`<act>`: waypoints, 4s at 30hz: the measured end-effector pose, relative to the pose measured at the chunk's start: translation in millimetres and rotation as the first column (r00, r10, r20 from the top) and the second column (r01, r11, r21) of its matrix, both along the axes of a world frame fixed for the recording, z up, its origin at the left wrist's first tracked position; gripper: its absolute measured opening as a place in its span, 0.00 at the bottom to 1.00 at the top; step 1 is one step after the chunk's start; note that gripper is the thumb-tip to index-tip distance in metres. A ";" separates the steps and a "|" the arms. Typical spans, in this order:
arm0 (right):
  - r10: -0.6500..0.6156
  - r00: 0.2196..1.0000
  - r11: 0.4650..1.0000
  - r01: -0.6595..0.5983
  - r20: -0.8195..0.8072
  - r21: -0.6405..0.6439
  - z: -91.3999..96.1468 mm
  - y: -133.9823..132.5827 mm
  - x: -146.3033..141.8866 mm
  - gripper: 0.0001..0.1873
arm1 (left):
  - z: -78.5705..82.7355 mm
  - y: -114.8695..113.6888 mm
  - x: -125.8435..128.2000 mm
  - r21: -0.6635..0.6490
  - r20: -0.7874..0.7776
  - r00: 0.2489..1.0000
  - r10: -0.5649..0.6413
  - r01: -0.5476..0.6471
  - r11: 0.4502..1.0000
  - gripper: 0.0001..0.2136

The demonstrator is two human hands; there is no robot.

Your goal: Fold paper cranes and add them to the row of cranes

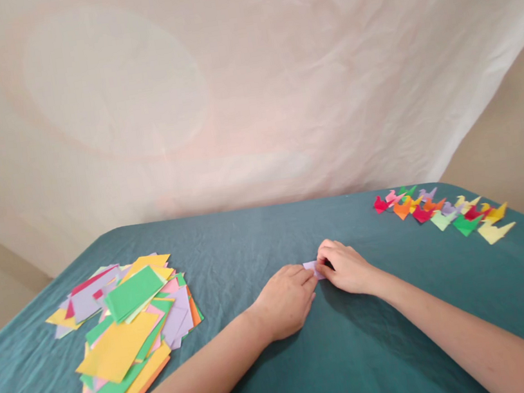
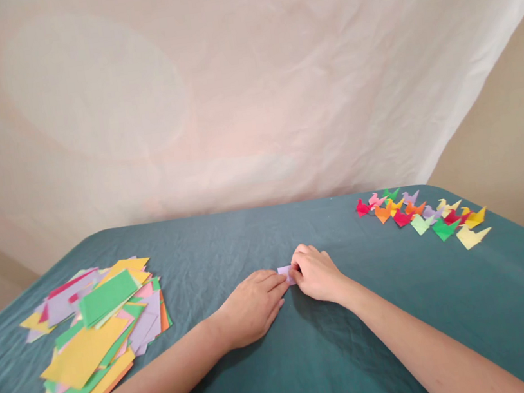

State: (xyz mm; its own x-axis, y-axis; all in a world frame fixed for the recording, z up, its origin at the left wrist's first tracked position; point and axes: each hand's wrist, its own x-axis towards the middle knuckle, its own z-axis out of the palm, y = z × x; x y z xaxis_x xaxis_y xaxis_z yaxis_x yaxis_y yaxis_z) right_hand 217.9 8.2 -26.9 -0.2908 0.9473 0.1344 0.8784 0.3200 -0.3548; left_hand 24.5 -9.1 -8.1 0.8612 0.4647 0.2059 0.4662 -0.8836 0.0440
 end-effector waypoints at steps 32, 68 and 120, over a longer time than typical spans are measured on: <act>-0.183 0.983 0.983 0.183 -0.007 0.012 -28.1 7.8 17.2 0.35 | 1.3 -0.7 2.1 0.043 -0.024 0.997 0.073 -0.072 0.996 0.13; -0.269 0.963 0.956 0.268 -0.005 0.118 -33.2 7.8 15.4 0.37 | 2.3 -0.4 -2.6 0.011 0.020 0.994 0.111 -0.111 0.994 0.14; -0.267 0.964 0.960 0.265 0.010 0.086 -29.2 6.7 16.7 0.35 | 12.2 6.0 -17.0 -0.002 0.104 0.994 -0.037 0.037 0.999 0.10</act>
